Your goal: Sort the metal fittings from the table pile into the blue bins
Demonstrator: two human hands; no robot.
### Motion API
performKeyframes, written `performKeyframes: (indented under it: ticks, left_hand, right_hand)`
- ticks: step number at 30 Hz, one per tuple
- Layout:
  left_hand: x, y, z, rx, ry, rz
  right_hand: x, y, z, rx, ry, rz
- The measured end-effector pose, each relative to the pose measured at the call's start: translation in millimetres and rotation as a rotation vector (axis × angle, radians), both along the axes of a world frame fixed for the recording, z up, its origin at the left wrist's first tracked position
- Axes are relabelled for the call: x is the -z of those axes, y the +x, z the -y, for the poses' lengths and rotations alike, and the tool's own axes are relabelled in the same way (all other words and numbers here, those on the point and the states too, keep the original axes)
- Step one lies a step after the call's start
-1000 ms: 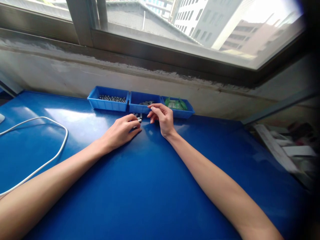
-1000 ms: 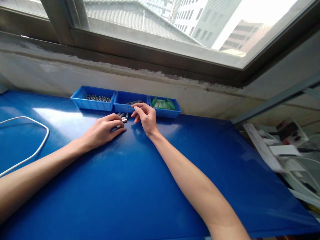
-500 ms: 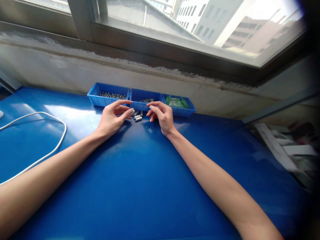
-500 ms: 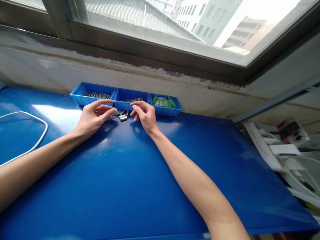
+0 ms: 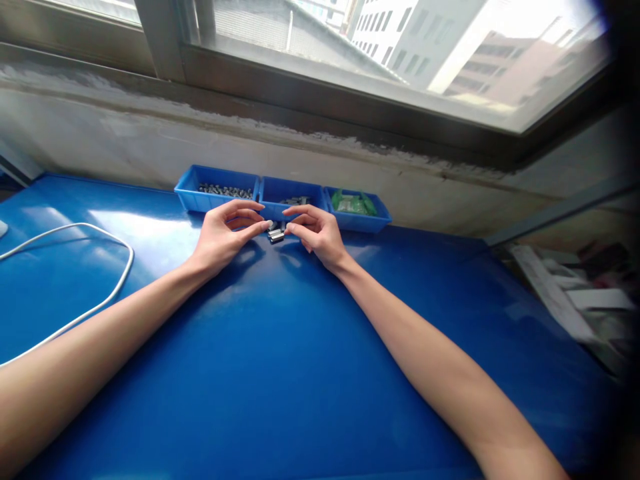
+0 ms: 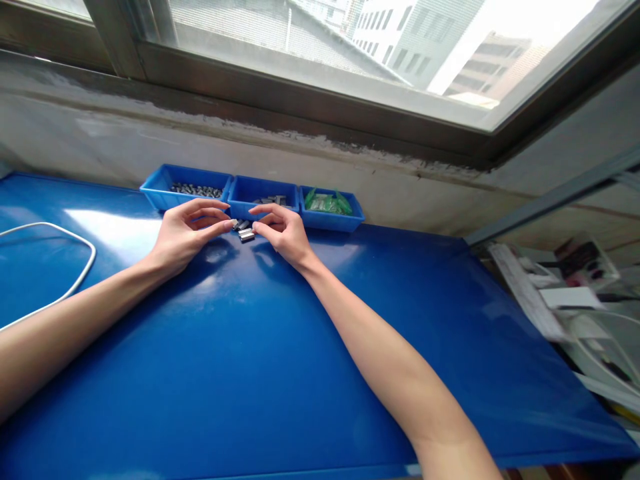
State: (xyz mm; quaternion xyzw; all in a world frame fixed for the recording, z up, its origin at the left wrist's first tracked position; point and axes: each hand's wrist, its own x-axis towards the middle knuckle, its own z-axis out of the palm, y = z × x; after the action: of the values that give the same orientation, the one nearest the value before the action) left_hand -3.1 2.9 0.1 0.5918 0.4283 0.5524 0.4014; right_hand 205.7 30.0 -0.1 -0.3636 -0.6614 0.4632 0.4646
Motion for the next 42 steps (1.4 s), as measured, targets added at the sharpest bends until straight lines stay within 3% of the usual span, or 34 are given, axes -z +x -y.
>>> performKeyframes:
  ticks: [6,16,22,25,32,42]
  left_hand:
    - [-2.9,0.9,1.8,0.046,0.0,-0.018]
    - [1.2,0.2,1.8,0.11,0.027,-0.016]
    - [0.3,4.8,2.6,0.002,0.068,-0.125]
    - [1.5,6.0,2.9,-0.073,0.191,-0.342]
    - [14.0,5.6,3.8,-0.023,0.418,-0.808]
    - [13.8,4.2,5.4,0.009,0.401,-0.814]
  right_hand:
    - [2.3,0.9,0.0,-0.162,-0.014,0.027]
    - [-3.6,3.3,1.8,-0.275,-0.044,0.048]
    - [-0.7,6.0,-3.5,-0.123,-0.071,-0.06]
    - [0.9,9.1,-6.9,-0.026,-0.058,-0.142]
    - [2.5,12.4,-9.0,0.043,-0.03,-0.183]
    - [0.1,10.7,-7.2,-0.002,-0.074,-0.197]
